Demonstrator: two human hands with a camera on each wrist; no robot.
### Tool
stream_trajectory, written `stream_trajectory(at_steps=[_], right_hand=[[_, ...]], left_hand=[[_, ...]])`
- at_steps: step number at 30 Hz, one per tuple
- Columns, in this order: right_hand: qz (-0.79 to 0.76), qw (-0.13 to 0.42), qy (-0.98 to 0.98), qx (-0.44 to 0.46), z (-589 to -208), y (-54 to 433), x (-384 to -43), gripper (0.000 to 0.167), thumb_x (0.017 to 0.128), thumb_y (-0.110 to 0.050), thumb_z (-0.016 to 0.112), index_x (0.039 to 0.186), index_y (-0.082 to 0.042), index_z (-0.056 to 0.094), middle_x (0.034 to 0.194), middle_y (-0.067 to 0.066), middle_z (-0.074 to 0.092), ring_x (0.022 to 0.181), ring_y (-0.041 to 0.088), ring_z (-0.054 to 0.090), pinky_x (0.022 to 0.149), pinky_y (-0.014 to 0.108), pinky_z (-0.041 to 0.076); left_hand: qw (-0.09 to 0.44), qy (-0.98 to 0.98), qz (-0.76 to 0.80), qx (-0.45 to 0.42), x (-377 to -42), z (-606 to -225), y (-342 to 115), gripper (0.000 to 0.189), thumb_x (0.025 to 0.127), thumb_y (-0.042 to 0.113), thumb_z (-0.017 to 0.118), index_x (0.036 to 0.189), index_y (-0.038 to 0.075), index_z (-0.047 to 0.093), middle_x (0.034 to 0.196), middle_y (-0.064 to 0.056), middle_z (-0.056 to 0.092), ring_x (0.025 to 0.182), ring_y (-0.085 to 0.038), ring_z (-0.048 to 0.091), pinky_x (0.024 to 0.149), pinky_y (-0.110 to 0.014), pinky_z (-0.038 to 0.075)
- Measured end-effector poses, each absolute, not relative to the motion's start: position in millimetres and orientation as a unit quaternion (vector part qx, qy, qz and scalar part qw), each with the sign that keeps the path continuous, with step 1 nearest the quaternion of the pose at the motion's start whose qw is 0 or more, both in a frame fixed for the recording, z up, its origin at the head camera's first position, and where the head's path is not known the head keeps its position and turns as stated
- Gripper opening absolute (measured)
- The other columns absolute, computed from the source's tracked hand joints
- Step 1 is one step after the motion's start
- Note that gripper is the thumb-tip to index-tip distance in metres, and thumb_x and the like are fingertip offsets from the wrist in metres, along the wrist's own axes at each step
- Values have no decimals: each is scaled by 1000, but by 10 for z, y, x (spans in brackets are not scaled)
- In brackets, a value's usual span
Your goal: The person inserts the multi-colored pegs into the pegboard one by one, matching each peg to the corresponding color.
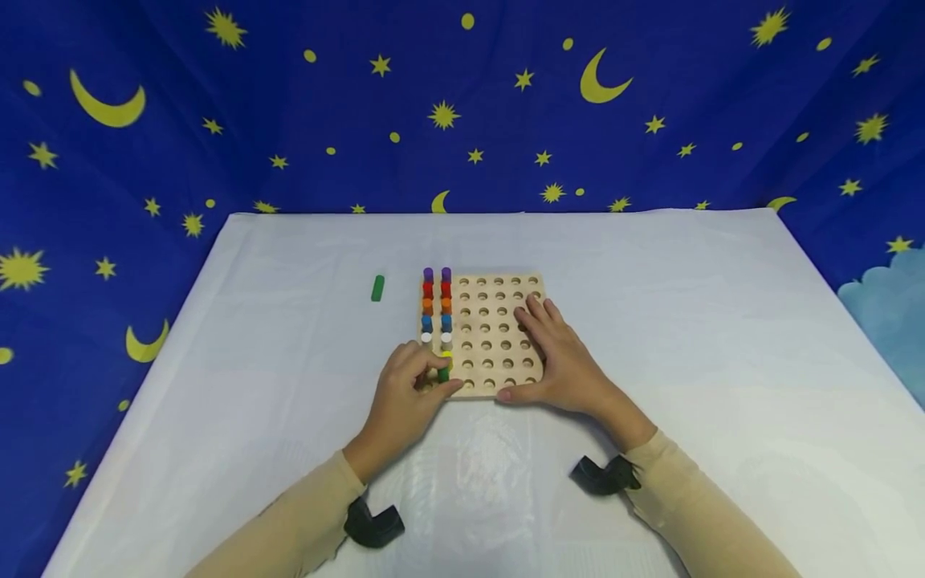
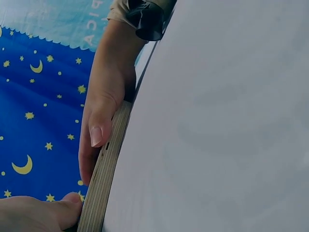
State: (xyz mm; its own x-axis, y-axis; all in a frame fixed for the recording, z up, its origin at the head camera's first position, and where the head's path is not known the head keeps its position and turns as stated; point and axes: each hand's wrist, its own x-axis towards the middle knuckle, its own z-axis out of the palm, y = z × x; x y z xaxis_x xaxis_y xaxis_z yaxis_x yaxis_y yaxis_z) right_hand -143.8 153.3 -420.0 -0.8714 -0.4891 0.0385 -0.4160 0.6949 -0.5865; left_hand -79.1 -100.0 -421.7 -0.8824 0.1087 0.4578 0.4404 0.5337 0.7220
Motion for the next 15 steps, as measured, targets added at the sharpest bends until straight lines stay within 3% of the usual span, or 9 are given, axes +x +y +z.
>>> stream_trajectory(at_steps=[12,15], right_hand=[[-303,67,920,-240,-4192,1524,-1430,124,64,-62,85,159,-17,20,169,2,4,156,29,-4,120,61,11],[-303,70,920,-238,-4197,1528,-1435,124,64,-62,85,159,-18,20,169,2,3,156,27,-5,121,61,11]], left_hand=[[195,-865,-431,-167,-730,-4224,-1064,40,76,6,85,114,9,71,82,-3,54,78,-13,47,65,-22,40],[200,-872,-410,-177,-731,-4225,-1080,41,78,9,84,117,9,70,90,-3,58,81,-14,50,67,-25,42]])
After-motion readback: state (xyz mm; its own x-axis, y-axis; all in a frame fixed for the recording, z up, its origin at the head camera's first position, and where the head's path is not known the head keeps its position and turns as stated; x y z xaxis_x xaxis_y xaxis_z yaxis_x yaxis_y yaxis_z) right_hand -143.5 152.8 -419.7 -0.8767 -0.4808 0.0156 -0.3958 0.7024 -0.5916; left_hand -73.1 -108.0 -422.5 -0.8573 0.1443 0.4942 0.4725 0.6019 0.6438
